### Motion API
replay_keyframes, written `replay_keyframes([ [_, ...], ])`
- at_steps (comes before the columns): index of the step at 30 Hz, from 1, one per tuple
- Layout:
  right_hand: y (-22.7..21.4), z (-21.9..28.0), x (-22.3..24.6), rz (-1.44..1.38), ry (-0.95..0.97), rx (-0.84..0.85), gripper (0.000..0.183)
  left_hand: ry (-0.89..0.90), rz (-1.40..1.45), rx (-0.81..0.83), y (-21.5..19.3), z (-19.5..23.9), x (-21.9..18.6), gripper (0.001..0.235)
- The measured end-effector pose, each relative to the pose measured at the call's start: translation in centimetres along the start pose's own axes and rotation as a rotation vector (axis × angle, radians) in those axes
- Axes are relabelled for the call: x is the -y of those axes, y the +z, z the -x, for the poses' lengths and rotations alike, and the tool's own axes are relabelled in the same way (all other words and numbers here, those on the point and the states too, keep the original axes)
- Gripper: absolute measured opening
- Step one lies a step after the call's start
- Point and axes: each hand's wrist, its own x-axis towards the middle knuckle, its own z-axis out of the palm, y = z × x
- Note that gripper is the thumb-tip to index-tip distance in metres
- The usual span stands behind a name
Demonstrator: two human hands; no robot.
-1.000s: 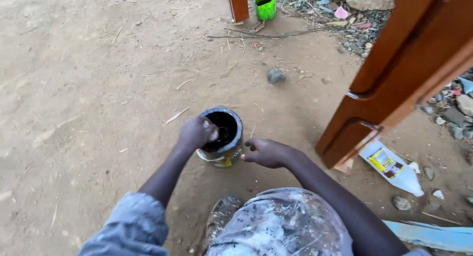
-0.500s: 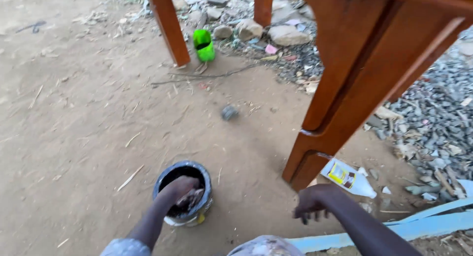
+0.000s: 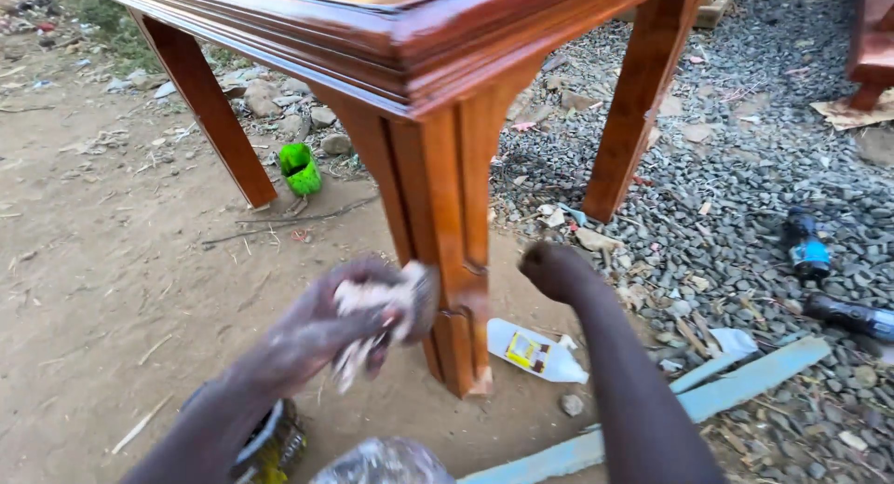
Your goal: Applying wood stain to the legs of a wooden table using a cloth rag
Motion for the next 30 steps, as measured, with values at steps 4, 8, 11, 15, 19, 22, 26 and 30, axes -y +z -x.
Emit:
replay_keyframes([
  [4, -1.0, 2.6, 2.9, -0.18, -0.131, -0.195, 0.041, 0.235, -0.734, -0.169, 10.4, -2.8, -5.7, 0.044],
  [8, -2.2, 5.9, 4.4, -0.453, -0.123, -0.228, 0.039, 0.597, -1.343, -0.289, 13.4, -4.8, -5.6, 0.068],
  [11, -1.3, 5.3, 3.1, -0.425, -0.149, -0.199, 0.044, 0.61, -1.948, -0.47, 12.8, -7.3, -5.0, 0.07],
  [15, -1.1, 5.6, 2.0, -0.41, -0.205, -0.135, 0.05, 0.4, -2.534, -0.682, 12.1, -11.1, -6.1, 0.052],
  [19, -1.5, 7.1, 1.6, -0.415, -0.194, -0.063, 0.052, 0.302, -2.833, -0.377, 10.8, -14.2, -5.8, 0.031],
  [22, -1.4, 7.6, 0.7, -0.378, -0.193, -0.058, 0.052, 0.274, -2.83, -0.428, 11.0, -14.3, -1.4, 0.005],
  [26, -2.2, 9.3, -0.5, -0.356, -0.186, -0.036, 0.05, 0.21, -2.505, -0.321, 9.6, -14.9, 10.4, 0.007],
  [30, -3.0, 10.4, -2.3, -0.356, -0.151, -0.03, 0.052, 0.242, -2.335, -0.454, 10.7, -16.1, 17.9, 0.038],
])
